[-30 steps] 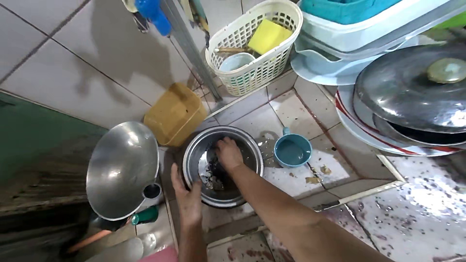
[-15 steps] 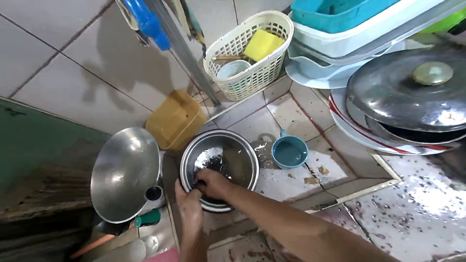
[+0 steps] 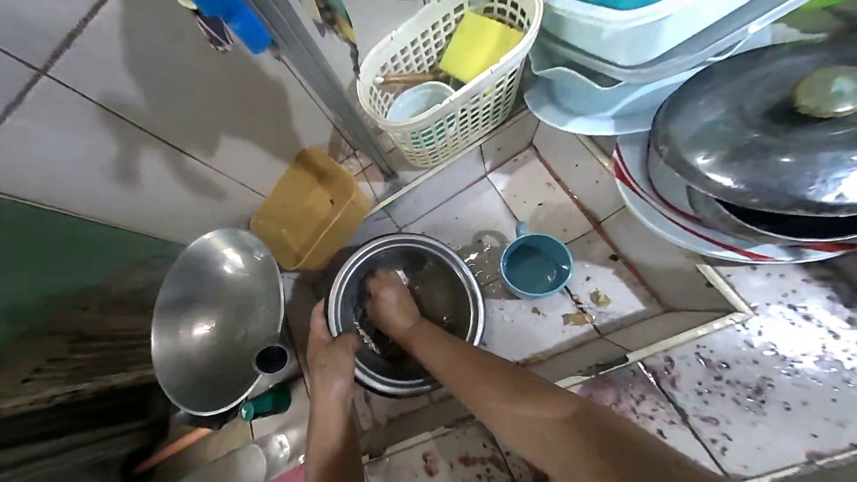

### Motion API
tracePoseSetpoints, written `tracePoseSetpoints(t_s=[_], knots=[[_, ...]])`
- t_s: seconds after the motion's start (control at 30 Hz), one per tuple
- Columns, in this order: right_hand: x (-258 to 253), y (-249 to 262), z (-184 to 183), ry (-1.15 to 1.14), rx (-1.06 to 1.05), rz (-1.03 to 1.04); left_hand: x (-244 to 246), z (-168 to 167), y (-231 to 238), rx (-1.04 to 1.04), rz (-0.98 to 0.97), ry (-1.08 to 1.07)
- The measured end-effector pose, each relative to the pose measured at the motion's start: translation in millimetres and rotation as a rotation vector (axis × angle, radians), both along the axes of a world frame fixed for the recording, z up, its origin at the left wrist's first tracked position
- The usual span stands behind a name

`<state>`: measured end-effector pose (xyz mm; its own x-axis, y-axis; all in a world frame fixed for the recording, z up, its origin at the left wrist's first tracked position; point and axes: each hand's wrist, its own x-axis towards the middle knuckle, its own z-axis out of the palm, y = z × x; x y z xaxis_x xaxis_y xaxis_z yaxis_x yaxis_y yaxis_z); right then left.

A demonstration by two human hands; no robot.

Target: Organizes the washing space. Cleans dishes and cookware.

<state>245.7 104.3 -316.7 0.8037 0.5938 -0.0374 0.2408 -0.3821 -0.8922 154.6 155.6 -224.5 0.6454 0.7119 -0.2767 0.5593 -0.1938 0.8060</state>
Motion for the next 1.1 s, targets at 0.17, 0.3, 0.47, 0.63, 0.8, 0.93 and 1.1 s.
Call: tracePoseSetpoints(t_s=[0.17, 0.3, 0.47, 0.63, 0.8, 0.93, 1.1], knots=[[-29.5, -38.9, -18.7, -0.24, 0.158, 0.476, 10.2, 4.7, 1.0, -0.044, -0.059, -0.063], [-6.5, -30.7, -10.4, -0.37, 0.136, 0.39, 17.2, 12.6, -10.7, -0.061, -0.041, -0.067], [10.0, -9.1, -2.3, -0.085, 0.084, -0.06, 15.2, 14.5, -14.7, -0.048, -0.027, -0.044], [-26.8, -36.7, -22.8, -0.28, 0.246, 0.353, 15.8, 14.6, -10.1, -0.042, -0.054, -0.027], [-2.9, -29.0, -12.5, -0.407, 0.196, 0.335, 20.4, 19.1, -18.3, -0.035, -0.025, -0.023], [20.9, -17.9, -3.7, -0.067, 0.025, -0.048, 13.0, 16.0, -18.5, -0.044, -0.012, -0.031], [-18.1, -30.7, -10.4, -0.267, 0.101, 0.197, 13.9, 15.8, -15.5, -0.034, -0.02, 0.007]])
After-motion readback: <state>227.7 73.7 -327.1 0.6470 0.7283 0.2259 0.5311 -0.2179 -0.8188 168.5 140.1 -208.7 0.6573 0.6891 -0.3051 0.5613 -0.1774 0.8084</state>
